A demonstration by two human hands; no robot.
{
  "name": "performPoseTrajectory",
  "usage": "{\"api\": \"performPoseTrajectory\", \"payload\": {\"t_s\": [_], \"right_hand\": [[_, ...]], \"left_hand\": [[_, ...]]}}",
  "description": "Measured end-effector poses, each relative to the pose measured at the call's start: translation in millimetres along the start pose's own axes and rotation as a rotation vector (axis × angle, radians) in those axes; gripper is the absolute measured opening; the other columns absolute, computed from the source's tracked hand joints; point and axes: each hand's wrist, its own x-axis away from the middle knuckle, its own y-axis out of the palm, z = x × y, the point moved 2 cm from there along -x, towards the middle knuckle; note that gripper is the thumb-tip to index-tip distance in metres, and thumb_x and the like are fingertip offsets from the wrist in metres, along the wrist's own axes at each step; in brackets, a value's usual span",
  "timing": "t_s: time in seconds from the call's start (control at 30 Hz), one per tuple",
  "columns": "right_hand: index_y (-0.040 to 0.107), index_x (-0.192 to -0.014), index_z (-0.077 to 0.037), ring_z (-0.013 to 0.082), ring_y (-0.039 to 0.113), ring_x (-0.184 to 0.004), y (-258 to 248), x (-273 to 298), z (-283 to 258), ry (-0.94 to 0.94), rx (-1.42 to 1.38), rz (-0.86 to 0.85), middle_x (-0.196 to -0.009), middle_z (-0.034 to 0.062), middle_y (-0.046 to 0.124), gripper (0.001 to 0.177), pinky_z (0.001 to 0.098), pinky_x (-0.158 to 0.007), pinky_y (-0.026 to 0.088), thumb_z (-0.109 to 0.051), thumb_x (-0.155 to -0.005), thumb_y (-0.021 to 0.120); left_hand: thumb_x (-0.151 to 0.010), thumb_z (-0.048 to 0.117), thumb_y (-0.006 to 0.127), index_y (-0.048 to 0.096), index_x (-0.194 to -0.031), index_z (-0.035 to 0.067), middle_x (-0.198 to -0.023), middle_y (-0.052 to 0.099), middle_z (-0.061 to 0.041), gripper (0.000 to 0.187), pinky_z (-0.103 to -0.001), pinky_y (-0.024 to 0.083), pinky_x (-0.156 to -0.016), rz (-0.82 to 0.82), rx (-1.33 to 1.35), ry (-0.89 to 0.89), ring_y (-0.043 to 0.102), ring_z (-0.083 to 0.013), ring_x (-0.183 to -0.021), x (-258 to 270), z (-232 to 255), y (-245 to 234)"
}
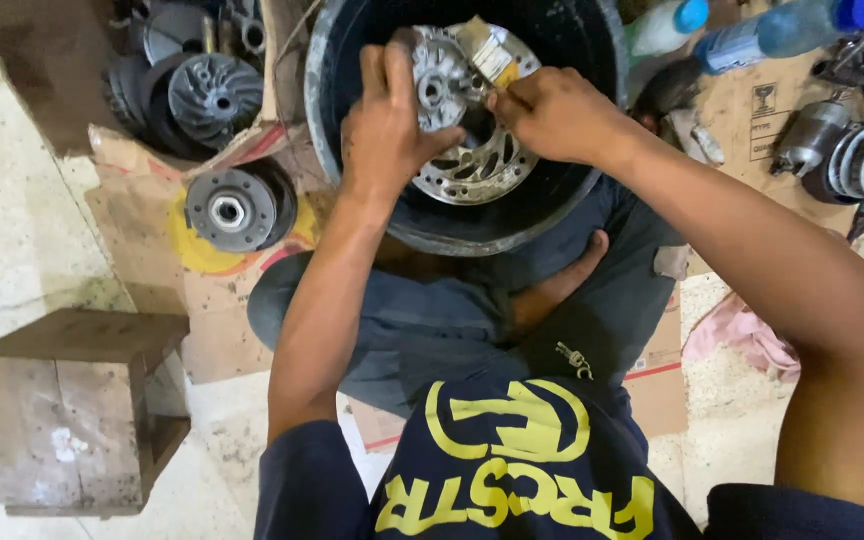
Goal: Cleaning a motorcycle brake disc and hub assembly using a brush and cleaning fluid in a bucket
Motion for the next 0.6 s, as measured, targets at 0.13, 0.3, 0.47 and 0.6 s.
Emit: {"api": "performPoseTrajectory", "payload": {"t_s": [0.13,0.3,0.47,0.6], "right_hand": [[0.068,-0.091,-0.001,0.0411,0.061,-0.074,-23.8,18.8,-32.7,0.097,0.174,-0.058,-0.079,0.0222,0.065,0.047,0.0550,-0.068,0.045,-0.035,-0.108,0.040],[0.061,-0.095,0.000,0.0361,0.054,-0.053,-31.8,51.1,-22.3,-0.102,0.429,0.152,-0.091,0.0201,0.059,0.033,0.0451,-0.042,0.046,-0.021,-0.109,0.039],[0.055,-0.136,-0.003,0.0299,0.060,-0.062,-23.2,69.7,-12.9,-0.354,0.679,0.286,-0.104,0.0120,0.060,0.043,0.0393,-0.034,0.045,-0.008,-0.094,0.054],[0.066,-0.127,-0.025,0.0130,0.068,-0.075,-24.0,72.7,-13.0,-0.468,0.966,0.462,-0.101,-0.0083,0.072,0.031,0.0269,-0.037,0.045,-0.019,-0.097,0.061]], "left_hand": [[-0.071,0.045,0.102,0.027,-0.128,0.003,-0.120,0.041,-0.020,0.104,-0.040,0.050,-0.049,-0.071,0.012,-0.042,0.060,-0.0354,-0.068,1.4,2.0,3.7],[-0.069,0.037,0.103,0.026,-0.127,0.004,-0.124,0.038,-0.023,0.102,-0.041,0.060,-0.056,-0.115,0.106,-0.091,0.064,-0.0353,-0.077,1.3,-4.0,10.2],[-0.071,0.040,0.101,0.023,-0.131,0.004,-0.137,0.034,-0.031,0.105,-0.039,0.058,-0.053,-0.200,0.137,-0.169,0.066,-0.0311,-0.067,-2.0,-3.2,5.5],[-0.071,0.046,0.099,0.019,-0.134,0.006,-0.147,0.026,-0.040,0.110,-0.041,0.061,-0.062,-0.272,0.123,-0.259,0.070,-0.0331,-0.067,-0.8,-7.4,11.7]]}}
